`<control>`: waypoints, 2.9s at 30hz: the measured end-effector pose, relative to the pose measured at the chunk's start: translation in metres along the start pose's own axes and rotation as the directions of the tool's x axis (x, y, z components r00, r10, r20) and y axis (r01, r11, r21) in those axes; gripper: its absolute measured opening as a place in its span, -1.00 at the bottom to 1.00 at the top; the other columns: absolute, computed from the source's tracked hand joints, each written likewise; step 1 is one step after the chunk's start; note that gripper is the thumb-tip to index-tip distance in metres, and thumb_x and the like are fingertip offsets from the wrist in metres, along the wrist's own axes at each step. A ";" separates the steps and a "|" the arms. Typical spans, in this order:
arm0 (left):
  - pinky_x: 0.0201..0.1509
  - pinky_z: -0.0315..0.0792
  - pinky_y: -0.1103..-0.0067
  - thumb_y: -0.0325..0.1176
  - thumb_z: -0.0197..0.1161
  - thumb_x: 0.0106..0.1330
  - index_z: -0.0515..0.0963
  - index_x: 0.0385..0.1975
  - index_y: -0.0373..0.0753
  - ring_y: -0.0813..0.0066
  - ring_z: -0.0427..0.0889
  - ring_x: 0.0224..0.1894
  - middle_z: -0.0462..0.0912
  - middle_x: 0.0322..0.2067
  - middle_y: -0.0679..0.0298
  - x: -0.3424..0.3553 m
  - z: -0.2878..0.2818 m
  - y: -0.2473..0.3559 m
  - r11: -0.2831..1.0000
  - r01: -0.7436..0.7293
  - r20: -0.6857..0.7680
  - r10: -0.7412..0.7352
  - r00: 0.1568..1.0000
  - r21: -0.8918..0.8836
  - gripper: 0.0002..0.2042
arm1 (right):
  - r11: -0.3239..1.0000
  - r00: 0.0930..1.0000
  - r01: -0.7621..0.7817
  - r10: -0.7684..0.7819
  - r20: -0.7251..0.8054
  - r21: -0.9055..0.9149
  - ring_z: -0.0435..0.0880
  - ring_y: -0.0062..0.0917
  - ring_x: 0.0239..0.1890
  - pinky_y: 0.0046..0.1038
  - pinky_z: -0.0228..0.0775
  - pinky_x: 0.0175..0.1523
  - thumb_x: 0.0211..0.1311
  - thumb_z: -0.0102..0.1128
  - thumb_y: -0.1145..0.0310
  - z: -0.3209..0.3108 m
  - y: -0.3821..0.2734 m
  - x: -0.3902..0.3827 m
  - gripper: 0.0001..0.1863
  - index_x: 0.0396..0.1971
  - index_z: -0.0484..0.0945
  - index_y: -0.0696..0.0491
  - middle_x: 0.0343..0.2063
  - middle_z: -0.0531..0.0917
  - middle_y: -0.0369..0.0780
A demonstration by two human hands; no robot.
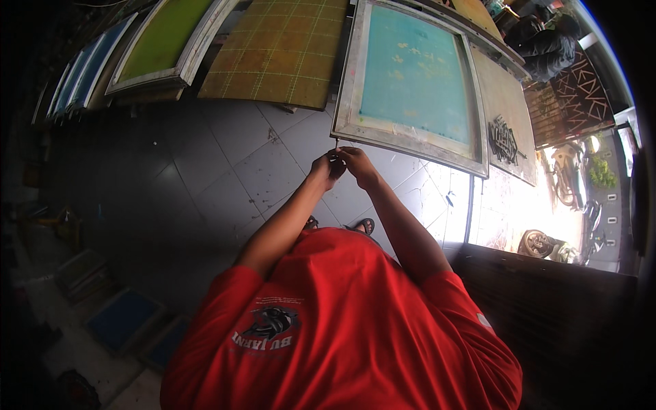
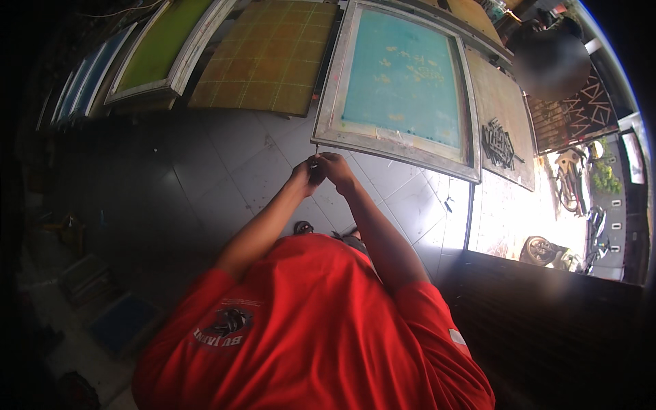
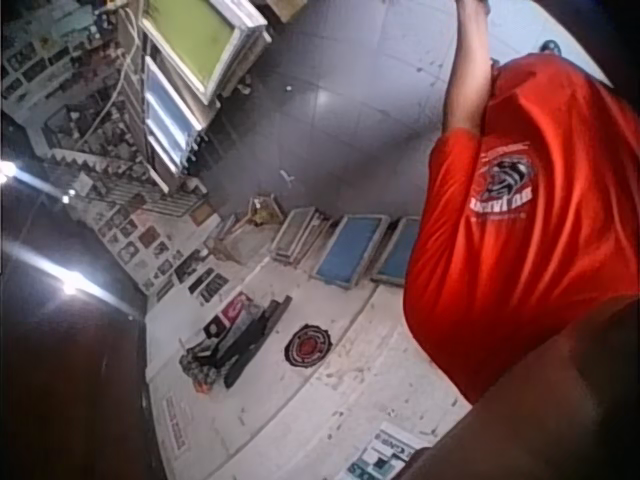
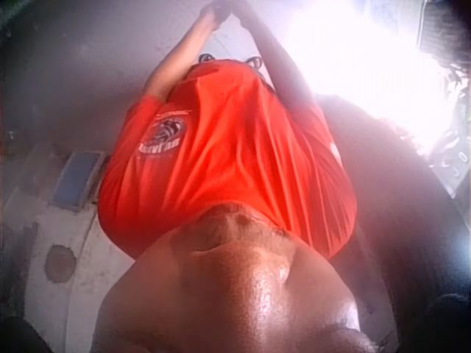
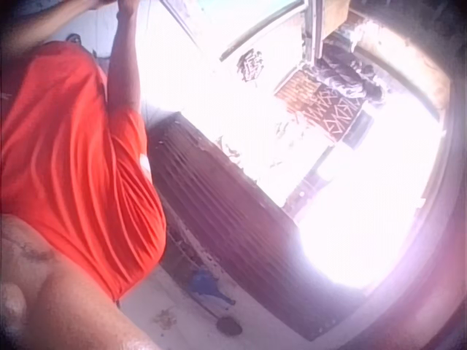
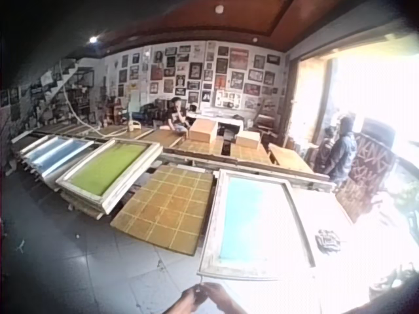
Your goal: The person adjusts a screen printing frame on a press using a tool and secures it by hand.
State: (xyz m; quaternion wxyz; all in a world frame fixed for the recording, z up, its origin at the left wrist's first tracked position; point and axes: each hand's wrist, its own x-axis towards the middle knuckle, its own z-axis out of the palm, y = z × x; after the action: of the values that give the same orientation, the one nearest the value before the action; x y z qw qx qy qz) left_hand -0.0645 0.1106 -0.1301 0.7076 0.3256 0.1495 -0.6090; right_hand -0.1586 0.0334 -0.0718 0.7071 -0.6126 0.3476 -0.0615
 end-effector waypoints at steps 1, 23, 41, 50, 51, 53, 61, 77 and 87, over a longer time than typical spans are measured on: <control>-0.36 0.57 0.62 -0.41 -0.03 0.32 0.42 -0.47 -0.24 0.50 0.57 -0.51 0.54 -0.53 0.28 0.007 -0.004 0.000 1.000 -0.016 -0.041 0.017 0.999 0.024 -0.86 | 0.997 1.000 0.005 -0.006 -0.012 -0.075 0.56 -0.47 -0.10 -0.49 0.29 0.04 0.29 0.00 0.32 0.001 -0.005 0.000 -0.70 -0.13 0.55 0.19 -0.16 0.61 -0.19; -0.47 0.50 0.68 -0.21 -0.06 0.39 0.43 -0.44 -0.21 0.62 0.53 -0.58 0.48 -0.64 0.38 -0.013 0.001 0.025 0.852 0.180 -0.124 -0.136 0.983 0.492 -0.75 | 0.648 0.956 0.220 -0.290 0.031 -0.729 0.55 -0.06 -0.26 -0.18 0.38 -0.22 0.23 0.01 0.33 -0.042 0.079 0.004 -0.80 -0.25 0.51 0.10 -0.39 0.60 -0.01; -0.07 0.46 0.55 -0.27 -0.01 0.40 0.40 -0.06 -0.32 0.49 0.55 -0.16 0.53 -0.21 0.21 -0.088 0.042 0.014 0.093 -0.668 0.531 0.532 0.660 0.738 -0.72 | 0.243 0.687 0.489 -0.699 0.198 -0.838 0.58 -0.31 -0.34 -0.30 0.44 -0.24 0.08 0.16 0.29 0.018 -0.098 -0.054 -0.86 -0.44 0.54 0.04 -0.47 0.54 -0.17; 0.01 0.44 0.51 -0.25 -0.14 0.42 0.37 -0.08 -0.31 0.43 0.55 -0.12 0.54 -0.25 0.18 -0.017 -0.034 0.001 0.976 -0.209 0.329 0.181 0.927 0.053 -0.73 | 0.461 0.748 0.538 -0.647 0.148 -0.706 0.62 -0.32 -0.28 -0.29 0.45 -0.20 0.08 0.20 0.26 0.073 -0.064 -0.057 -0.74 -0.27 0.54 0.09 -0.36 0.57 -0.13; 0.00 0.45 0.52 -0.27 -0.15 0.43 0.37 -0.10 -0.32 0.44 0.55 -0.13 0.54 -0.26 0.18 -0.010 -0.039 0.001 0.994 -0.090 0.346 0.105 0.932 -0.058 -0.74 | 0.646 0.800 0.443 -0.598 -0.051 -0.622 0.62 -0.31 -0.27 -0.31 0.45 -0.18 0.10 0.19 0.27 0.059 -0.058 -0.062 -0.74 -0.27 0.55 0.11 -0.36 0.59 -0.12; -0.18 0.55 0.65 -0.31 -0.16 0.42 0.37 -0.24 -0.37 0.48 0.61 -0.34 0.57 -0.36 0.16 -0.009 -0.020 0.000 0.997 -0.017 0.061 0.021 0.998 -0.069 -0.76 | 0.873 0.845 0.260 -0.413 -0.341 -0.413 0.60 -0.39 -0.27 -0.39 0.42 -0.17 0.16 0.15 0.27 0.026 -0.030 -0.059 -0.74 -0.27 0.57 0.15 -0.34 0.62 -0.13; -0.44 0.60 0.69 -0.40 -0.18 0.39 0.41 -0.30 -0.34 0.47 0.60 -0.52 0.57 -0.46 0.17 0.014 -0.007 0.016 0.975 0.220 -0.092 -0.216 0.972 0.035 -0.80 | 0.988 0.981 0.140 -0.130 -0.142 0.062 0.55 -0.51 -0.22 -0.48 0.36 -0.07 0.26 0.07 0.23 -0.003 0.004 -0.007 -0.63 -0.11 0.56 0.22 -0.26 0.64 -0.17; -0.73 0.06 0.78 -0.46 0.01 0.21 0.43 -0.25 -0.31 0.74 0.14 -0.78 0.25 -0.73 0.43 0.006 0.003 0.012 0.854 0.518 0.232 -0.514 0.826 0.048 -0.85 | 0.485 0.961 -0.220 0.255 0.104 0.846 0.57 -0.27 -0.19 -0.29 0.41 -0.04 0.39 -0.20 0.08 -0.014 0.093 0.009 -0.57 -0.03 0.30 0.17 -0.17 0.52 -0.02; -0.33 0.40 0.66 0.06 -0.12 0.37 0.40 -0.06 -0.26 0.53 0.48 -0.38 0.50 -0.32 0.22 -0.042 0.027 0.028 0.904 0.224 0.105 -0.279 0.954 0.364 -0.53 | 0.339 0.837 0.379 0.272 -0.475 0.861 0.56 -0.54 -0.23 -0.59 0.47 -0.18 0.23 0.03 0.57 -0.001 0.055 -0.017 -0.71 -0.05 0.32 0.24 -0.30 0.48 -0.22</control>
State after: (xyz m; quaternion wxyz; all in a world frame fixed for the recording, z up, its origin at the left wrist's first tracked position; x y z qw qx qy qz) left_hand -0.0516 0.1272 -0.0769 0.5636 0.3750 0.0251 -0.7356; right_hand -0.1906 0.0544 -0.1152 0.7937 -0.0591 0.4105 -0.4449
